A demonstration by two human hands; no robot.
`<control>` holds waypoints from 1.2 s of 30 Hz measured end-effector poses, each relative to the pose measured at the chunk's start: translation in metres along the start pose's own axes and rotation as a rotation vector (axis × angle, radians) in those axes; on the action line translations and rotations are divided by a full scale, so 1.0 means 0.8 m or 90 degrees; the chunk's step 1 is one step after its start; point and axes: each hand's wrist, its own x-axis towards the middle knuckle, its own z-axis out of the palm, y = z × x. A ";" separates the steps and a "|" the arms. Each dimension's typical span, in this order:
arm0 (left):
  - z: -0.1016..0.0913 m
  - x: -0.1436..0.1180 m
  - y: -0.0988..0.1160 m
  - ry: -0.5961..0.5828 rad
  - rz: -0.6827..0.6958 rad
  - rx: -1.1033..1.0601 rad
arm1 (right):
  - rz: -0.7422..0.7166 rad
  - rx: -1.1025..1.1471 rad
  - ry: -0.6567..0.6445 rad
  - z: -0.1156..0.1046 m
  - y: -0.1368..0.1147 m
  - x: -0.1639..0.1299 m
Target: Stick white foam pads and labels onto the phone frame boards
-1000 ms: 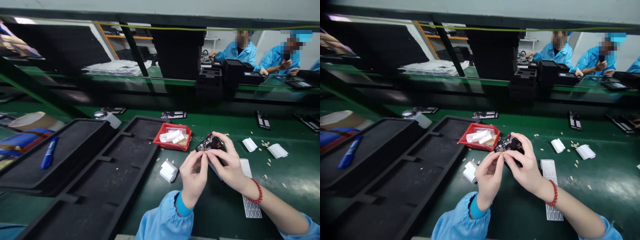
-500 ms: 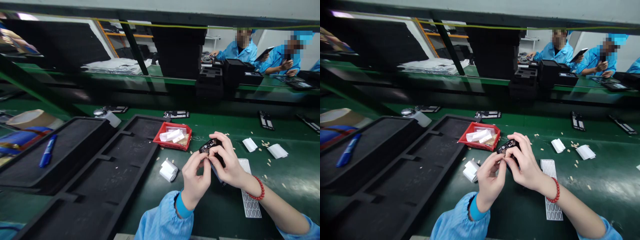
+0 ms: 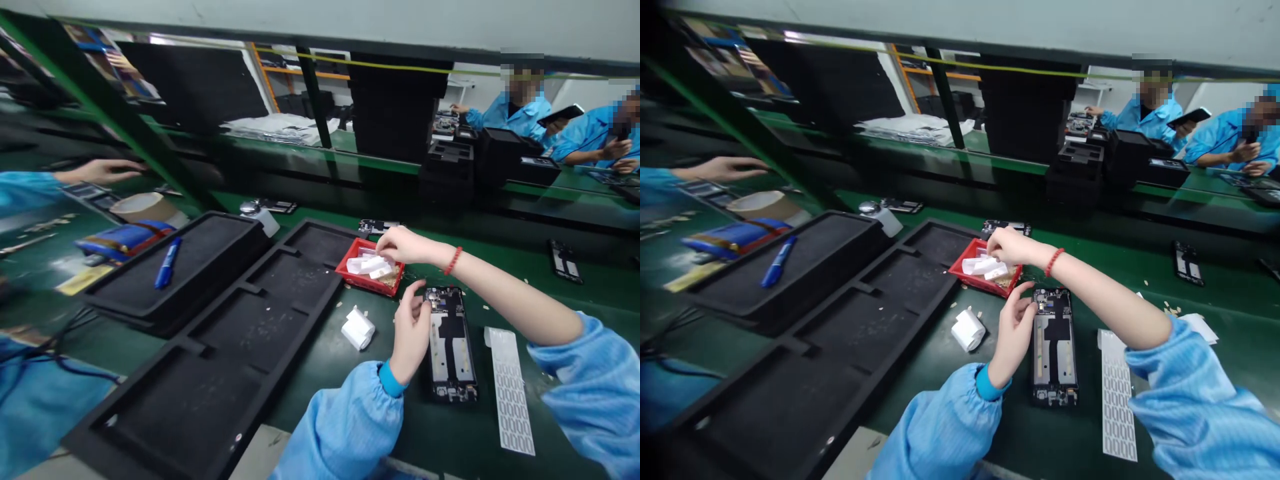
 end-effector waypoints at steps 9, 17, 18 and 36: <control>-0.005 0.004 0.008 0.050 -0.028 -0.056 | 0.047 0.020 0.002 0.021 0.044 0.014; -0.009 0.005 0.012 0.086 -0.011 -0.078 | 0.017 0.079 0.074 0.010 0.021 0.011; -0.009 0.004 0.013 0.091 -0.007 -0.078 | 0.015 0.083 0.115 0.006 0.016 -0.001; -0.024 -0.046 0.042 0.122 0.398 0.136 | 0.126 0.177 0.504 0.073 -0.074 -0.219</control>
